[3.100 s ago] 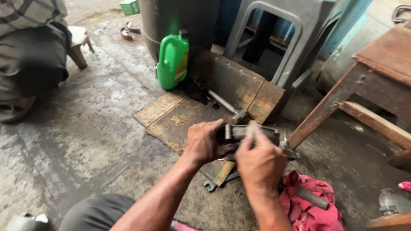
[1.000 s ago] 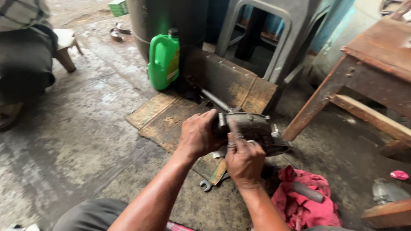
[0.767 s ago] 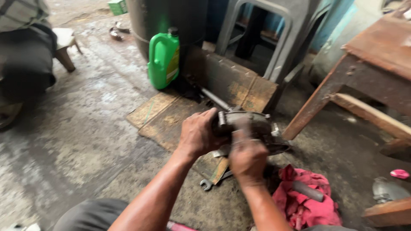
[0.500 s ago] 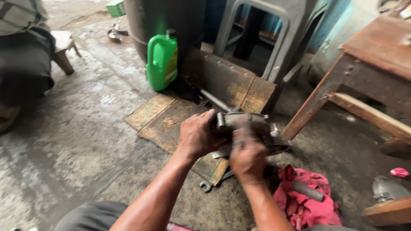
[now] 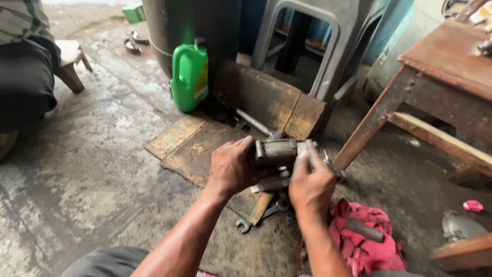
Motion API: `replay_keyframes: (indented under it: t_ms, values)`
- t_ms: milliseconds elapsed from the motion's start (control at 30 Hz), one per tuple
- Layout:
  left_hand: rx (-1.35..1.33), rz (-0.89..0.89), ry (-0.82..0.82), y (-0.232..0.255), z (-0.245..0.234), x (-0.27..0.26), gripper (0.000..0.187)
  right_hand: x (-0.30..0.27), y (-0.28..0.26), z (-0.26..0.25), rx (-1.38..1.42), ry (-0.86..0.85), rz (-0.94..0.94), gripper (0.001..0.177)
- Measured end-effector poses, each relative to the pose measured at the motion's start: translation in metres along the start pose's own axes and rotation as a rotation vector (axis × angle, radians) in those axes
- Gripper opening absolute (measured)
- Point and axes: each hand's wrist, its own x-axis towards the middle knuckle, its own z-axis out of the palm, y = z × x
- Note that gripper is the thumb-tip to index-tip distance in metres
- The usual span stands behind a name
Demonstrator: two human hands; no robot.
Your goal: The person is cleaning a mechanical part, likely a brake caliper, using a red cloth and a metal tool. They repeatedly wipe the part and use the tool to scrape or adjust it.
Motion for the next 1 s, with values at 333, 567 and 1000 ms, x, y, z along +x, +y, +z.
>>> replay_keyframes:
  t_ms: [333,567,1000]
  values:
    - [-0.001,-0.020,-0.041,0.004,0.002,-0.002,0.061,-0.002,0.003,-0.005,0.008,0.008,0.031,0.035]
    - [0.039,-0.068,-0.061,0.010,0.001,-0.001,0.063,-0.023,-0.009,0.012,-0.060,-0.165,0.285,0.045]
    - [-0.009,-0.006,0.001,0.005,-0.002,-0.008,0.061,-0.007,-0.014,0.004,-0.175,0.038,0.003,0.036]
